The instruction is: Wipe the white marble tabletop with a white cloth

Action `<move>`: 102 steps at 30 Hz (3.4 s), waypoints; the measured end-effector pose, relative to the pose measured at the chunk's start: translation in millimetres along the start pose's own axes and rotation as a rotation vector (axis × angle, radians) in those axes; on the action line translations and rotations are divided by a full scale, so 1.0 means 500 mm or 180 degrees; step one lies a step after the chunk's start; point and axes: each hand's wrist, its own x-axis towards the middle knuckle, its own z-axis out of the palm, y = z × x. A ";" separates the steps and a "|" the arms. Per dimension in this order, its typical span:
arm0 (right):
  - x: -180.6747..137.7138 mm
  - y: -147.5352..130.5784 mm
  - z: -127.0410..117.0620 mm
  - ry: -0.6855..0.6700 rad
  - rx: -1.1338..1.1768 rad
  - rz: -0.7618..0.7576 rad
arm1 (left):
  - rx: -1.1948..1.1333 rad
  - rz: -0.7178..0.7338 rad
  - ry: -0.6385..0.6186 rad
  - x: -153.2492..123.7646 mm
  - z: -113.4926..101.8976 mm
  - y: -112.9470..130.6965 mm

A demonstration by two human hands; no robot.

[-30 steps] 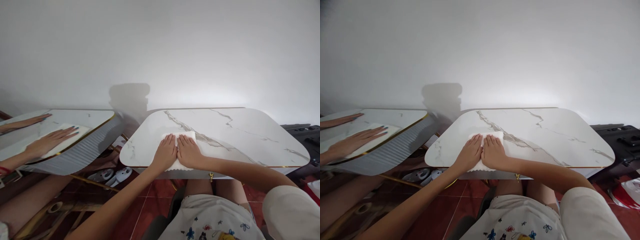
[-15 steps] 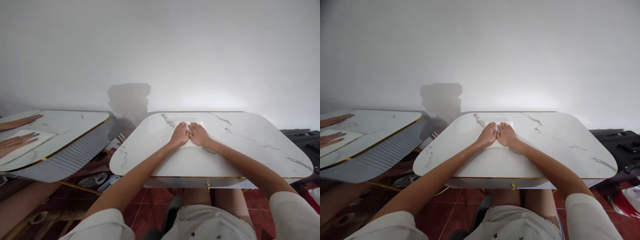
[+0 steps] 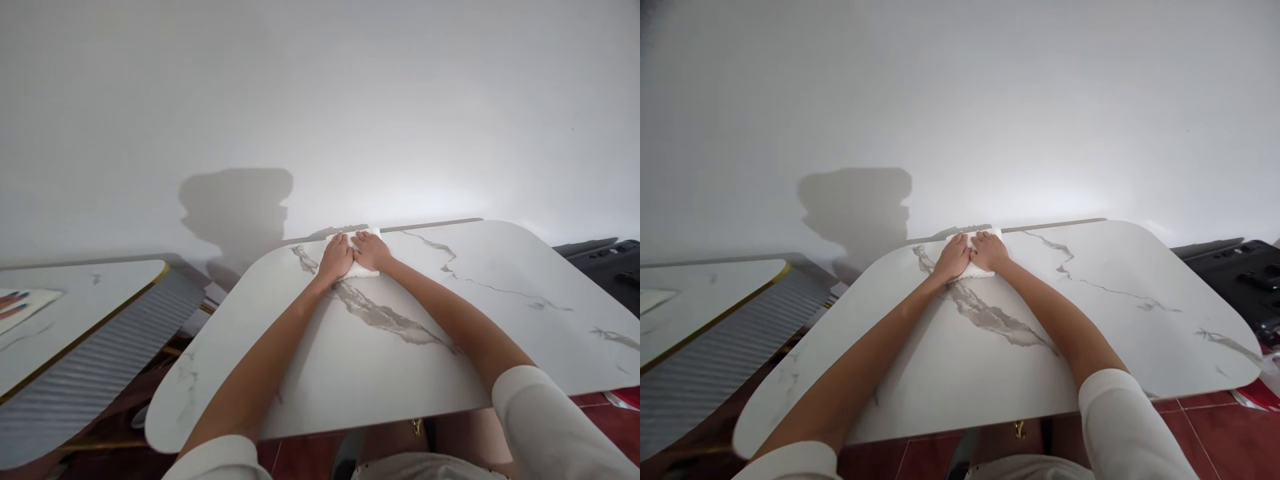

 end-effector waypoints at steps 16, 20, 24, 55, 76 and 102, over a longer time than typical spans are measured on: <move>-0.066 0.071 -0.039 0.0008 -0.0371 0.0597 | -0.0043 0.0523 -0.0039 0.059 0.044 0.102; -0.109 0.044 -0.048 0.0043 -0.0428 0.0656 | -0.0007 0.0748 -0.0049 0.018 0.025 0.119; -0.160 0.002 -0.052 0.0066 -0.0499 0.0643 | -0.0065 0.0805 -0.0038 -0.041 -0.002 0.130; -0.301 0.062 -0.099 -0.0124 -0.0179 -0.0337 | -0.0690 -0.0507 -0.0387 -0.172 -0.061 0.298; -0.098 0.225 -0.090 0.0104 -0.0349 0.0343 | -0.0143 0.0116 -0.0350 0.109 0.048 0.263; -0.510 -0.125 -0.123 -0.0015 -0.0280 -0.0012 | -0.0535 0.0148 -0.0295 -0.407 -0.136 0.319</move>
